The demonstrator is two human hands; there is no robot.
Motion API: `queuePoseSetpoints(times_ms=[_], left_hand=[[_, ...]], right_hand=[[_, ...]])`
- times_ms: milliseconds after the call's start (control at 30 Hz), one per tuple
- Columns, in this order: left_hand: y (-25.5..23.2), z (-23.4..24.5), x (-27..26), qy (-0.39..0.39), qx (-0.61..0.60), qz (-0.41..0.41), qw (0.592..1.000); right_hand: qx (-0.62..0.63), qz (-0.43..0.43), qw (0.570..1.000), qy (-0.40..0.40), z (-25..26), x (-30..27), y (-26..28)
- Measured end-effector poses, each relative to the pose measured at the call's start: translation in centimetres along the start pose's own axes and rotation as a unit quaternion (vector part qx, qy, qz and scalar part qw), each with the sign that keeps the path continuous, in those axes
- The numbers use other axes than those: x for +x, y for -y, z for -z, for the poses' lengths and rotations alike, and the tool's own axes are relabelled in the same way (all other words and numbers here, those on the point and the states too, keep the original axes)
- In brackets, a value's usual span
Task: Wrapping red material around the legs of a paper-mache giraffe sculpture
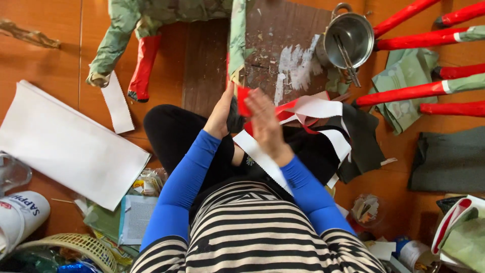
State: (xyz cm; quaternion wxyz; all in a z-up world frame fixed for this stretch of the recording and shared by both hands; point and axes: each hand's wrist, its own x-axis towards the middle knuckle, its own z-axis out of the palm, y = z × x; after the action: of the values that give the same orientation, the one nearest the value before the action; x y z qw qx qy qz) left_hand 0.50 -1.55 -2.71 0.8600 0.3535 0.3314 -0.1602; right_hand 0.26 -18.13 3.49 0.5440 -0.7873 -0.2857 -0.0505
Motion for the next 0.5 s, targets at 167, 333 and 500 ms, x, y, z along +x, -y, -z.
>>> queuePoseSetpoints(times_ms=[167, 333, 500], left_hand=[[0.0, 1.1, -1.0, -0.092, -0.102, -0.115, 0.984], [-1.4, 1.8, -6.7, -0.143, -0.026, -0.16, 0.976], [0.1, 3.1, -6.0, -0.115, 0.122, -0.194, 0.967]], right_hand=[[-0.062, 0.039, 0.997, 0.011, -4.9, -1.0, 2.3], [-0.129, 0.062, 0.987, 0.066, -4.6, -0.6, 1.7], [-0.094, 0.056, 0.992, 0.064, -3.5, -1.2, 2.4]])
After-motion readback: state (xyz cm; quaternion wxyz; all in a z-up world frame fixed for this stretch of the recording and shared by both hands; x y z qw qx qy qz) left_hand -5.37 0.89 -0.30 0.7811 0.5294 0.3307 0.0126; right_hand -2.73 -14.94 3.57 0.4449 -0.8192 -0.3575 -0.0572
